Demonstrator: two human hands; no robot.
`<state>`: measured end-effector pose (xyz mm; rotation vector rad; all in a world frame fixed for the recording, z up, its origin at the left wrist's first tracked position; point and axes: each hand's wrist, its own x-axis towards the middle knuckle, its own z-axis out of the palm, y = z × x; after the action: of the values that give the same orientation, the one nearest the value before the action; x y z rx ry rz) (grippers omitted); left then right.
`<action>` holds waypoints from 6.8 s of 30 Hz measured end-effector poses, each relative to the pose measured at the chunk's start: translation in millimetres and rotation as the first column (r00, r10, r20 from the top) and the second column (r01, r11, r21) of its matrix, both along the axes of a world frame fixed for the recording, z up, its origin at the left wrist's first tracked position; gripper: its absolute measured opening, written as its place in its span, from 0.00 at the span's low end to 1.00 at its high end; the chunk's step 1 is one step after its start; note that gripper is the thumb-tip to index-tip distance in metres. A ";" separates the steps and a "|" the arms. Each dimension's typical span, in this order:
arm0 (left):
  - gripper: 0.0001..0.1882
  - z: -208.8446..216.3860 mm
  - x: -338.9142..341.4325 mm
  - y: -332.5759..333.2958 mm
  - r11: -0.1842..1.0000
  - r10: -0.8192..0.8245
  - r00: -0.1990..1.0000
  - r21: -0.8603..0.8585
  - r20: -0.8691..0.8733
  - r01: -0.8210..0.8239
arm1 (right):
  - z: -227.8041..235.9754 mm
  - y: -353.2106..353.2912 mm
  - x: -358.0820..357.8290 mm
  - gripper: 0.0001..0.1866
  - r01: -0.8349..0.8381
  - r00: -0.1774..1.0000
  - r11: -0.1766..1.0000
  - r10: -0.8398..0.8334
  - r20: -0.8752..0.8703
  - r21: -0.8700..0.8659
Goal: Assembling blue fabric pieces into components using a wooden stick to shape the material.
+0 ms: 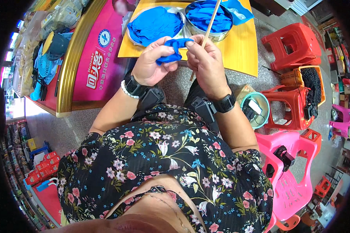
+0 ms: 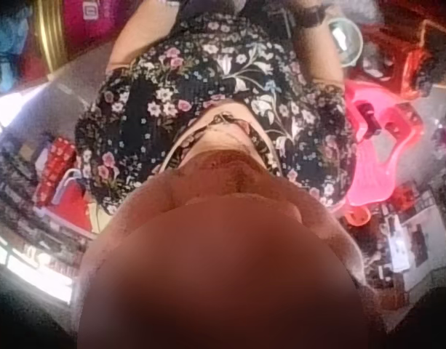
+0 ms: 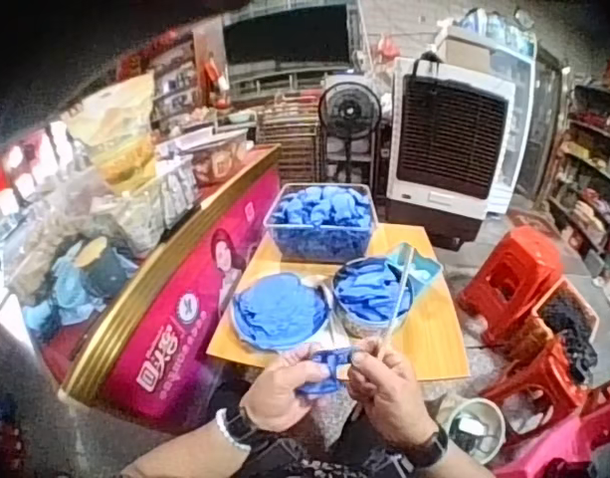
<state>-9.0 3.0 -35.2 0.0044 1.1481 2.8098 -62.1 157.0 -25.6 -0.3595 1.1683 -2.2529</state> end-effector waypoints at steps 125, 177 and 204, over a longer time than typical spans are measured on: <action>0.06 4.7 -5.0 11.6 0.560 0.467 0.747 -0.496 -0.473 -0.664 | -4.1 -9.1 15.2 0.04 0.108 0.920 0.983 -0.041 -0.390 0.151; 0.09 9.5 4.9 9.5 0.783 0.281 0.916 -0.484 -0.285 -0.391 | 13.4 -3.9 2.6 0.06 0.258 0.916 0.953 -0.189 -0.353 0.160; 0.09 18.7 6.2 6.8 0.807 0.268 0.906 -0.437 -0.327 -0.397 | 12.2 -0.3 5.5 0.08 0.195 0.936 0.967 -0.133 -0.327 0.166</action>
<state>-2.8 9.8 -16.5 0.1303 2.1018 2.7494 -56.6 156.7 -13.3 -0.5748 1.6271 -2.2495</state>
